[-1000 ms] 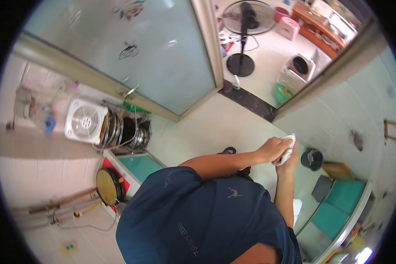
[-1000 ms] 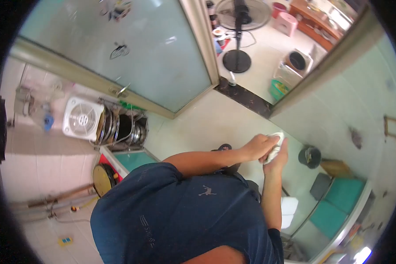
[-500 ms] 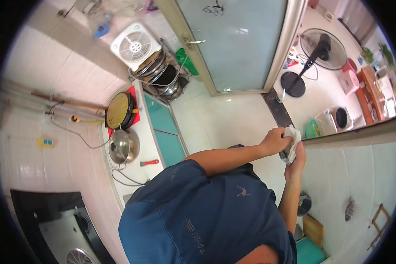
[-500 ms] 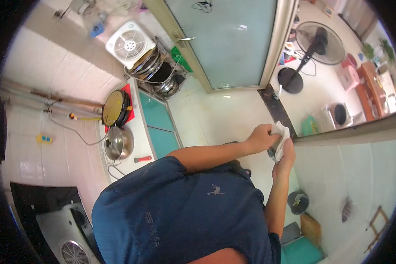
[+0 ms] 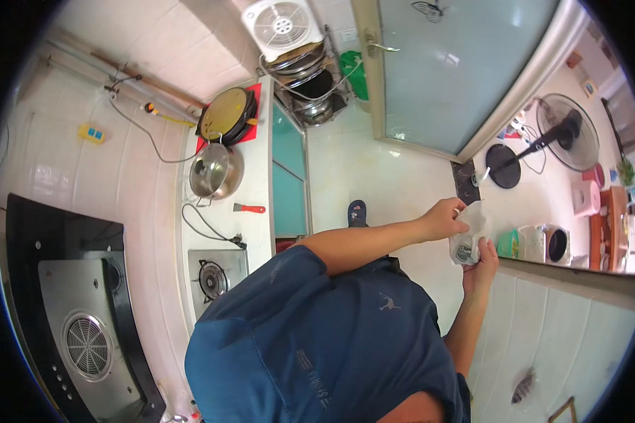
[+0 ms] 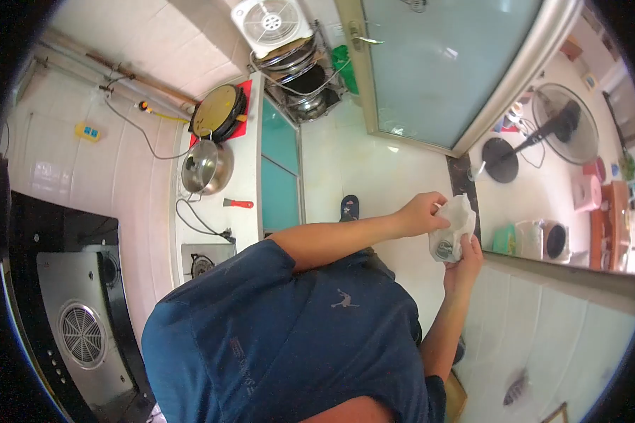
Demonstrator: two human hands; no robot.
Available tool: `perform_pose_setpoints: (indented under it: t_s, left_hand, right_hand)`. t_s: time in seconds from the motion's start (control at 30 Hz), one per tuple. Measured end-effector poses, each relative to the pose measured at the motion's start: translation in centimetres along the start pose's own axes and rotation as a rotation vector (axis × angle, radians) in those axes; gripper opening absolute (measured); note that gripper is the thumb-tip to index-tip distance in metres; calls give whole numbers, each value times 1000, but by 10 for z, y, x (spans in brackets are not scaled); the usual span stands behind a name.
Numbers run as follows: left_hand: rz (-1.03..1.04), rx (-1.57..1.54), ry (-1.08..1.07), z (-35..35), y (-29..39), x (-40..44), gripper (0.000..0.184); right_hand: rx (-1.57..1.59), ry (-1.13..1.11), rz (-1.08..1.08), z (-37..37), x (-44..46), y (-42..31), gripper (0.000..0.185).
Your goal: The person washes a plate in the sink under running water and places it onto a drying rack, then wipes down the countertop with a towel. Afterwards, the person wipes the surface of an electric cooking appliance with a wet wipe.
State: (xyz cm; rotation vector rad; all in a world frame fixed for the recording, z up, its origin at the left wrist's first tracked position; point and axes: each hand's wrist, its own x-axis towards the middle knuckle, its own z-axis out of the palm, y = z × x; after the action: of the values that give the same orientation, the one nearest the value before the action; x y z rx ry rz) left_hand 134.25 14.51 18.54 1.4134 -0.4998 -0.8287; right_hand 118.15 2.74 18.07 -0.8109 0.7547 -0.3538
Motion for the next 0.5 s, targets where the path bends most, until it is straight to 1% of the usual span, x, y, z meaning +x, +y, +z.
perform_pose_setpoints:
  t_s: [0.03, 0.07, 0.1, 0.13, 0.2, 0.3, 0.33, 0.4, 0.5]
  left_hand:
    - [2, -11, 23, -10, -4, 5, 19]
    - [-15, 48, 9, -22, -8, 12, 20]
    - [-31, 108, -5, -36, -5, 18, 22]
    - [-26, 95, 18, -51, -3, 23, 22]
    - [-26, 89, 140, -85, 3, 30, 24]
    - [-47, 95, 245, -150, 7, 44, 25]
    - [-52, 74, 274, -173, 5, 49, 25]
    - [8, 48, 377, -217, 0, 56, 25]
    - [-3, 32, 468, -283, 1, 60, 26]
  right_hand:
    - [24, -5, 15, 9, 4, -1, 30]
    - [47, -10, 27, 20, 11, -2, 30]
    - [27, -26, 34, 32, 20, -3, 30]
    - [14, -45, 54, 45, 30, -3, 32]
    - [-13, -79, 102, 76, 52, 1, 34]
    - [-107, -177, 141, 130, 97, 8, 35]
    - [-133, -191, 160, 153, 111, 10, 35]
    - [-178, -218, 161, 202, 136, 14, 37]
    - [-197, -292, 239, 268, 172, 29, 40]
